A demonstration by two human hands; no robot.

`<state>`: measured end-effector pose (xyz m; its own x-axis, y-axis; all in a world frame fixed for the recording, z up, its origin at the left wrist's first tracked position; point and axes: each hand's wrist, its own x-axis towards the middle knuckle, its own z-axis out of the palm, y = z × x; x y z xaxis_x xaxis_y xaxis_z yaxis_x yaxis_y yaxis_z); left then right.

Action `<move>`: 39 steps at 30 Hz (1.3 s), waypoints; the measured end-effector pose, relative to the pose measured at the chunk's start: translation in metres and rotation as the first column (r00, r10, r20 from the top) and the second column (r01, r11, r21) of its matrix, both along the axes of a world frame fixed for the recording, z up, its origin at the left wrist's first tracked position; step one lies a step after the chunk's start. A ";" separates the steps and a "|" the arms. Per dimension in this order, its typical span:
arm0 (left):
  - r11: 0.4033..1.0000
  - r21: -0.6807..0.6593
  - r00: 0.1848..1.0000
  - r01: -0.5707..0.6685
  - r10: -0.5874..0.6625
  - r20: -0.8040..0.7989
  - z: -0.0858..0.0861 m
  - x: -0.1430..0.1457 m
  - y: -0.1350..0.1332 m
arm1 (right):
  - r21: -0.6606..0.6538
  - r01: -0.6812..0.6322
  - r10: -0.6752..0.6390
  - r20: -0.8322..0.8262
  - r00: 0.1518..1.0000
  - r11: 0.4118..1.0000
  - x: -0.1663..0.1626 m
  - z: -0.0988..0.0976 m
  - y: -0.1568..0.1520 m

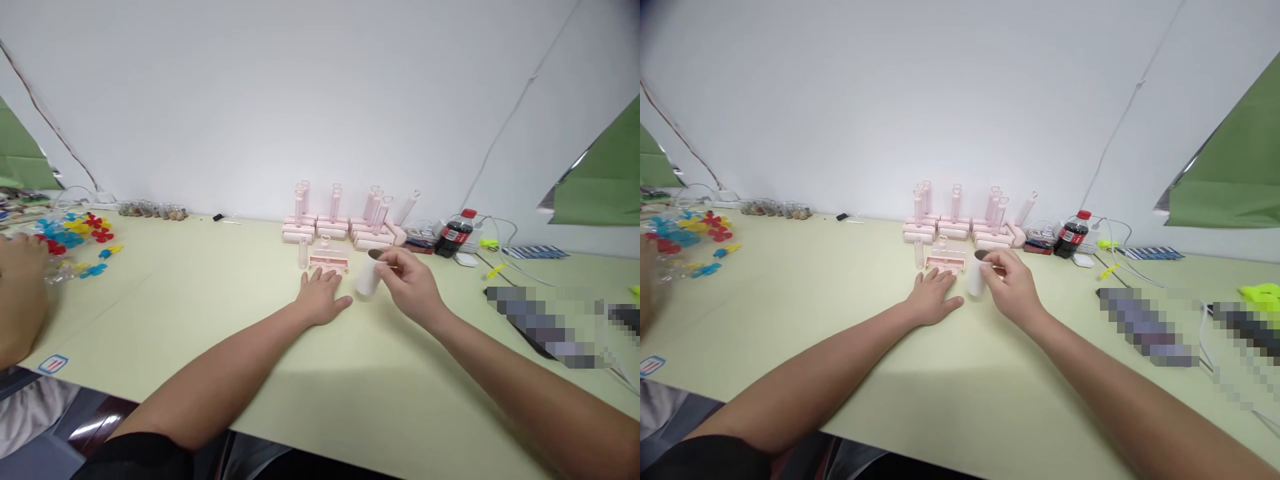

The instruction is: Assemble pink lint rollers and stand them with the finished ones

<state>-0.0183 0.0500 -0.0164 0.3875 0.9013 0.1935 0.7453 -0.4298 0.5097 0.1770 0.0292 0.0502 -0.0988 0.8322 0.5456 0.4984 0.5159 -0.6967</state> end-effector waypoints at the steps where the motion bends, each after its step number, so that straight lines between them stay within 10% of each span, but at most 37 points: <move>1: 1.000 -0.001 1.000 0.000 0.000 -0.002 0.001 0.001 0.000 | -0.009 0.002 -0.002 -0.001 1.000 1.000 0.004 -0.005 -0.007; 14: 0.980 0.160 0.950 0.118 -0.065 -0.305 0.018 0.007 -0.038 | 0.021 -0.071 0.073 -0.126 0.989 0.997 0.039 -0.043 -0.024; 26: 0.946 0.189 0.946 0.263 -0.214 -0.245 0.017 -0.002 -0.017 | -0.034 -0.275 0.272 -0.067 0.960 0.961 0.031 -0.049 -0.027; 31: 0.956 0.264 0.984 0.126 -0.155 0.089 0.022 0.001 -0.023 | -0.083 -0.305 0.293 -0.135 0.947 0.949 0.028 -0.056 -0.024; 39: 0.966 0.208 0.806 0.155 -0.245 0.539 0.023 0.000 -0.029 | -0.212 -0.351 0.330 -0.130 0.935 0.912 0.022 -0.056 -0.026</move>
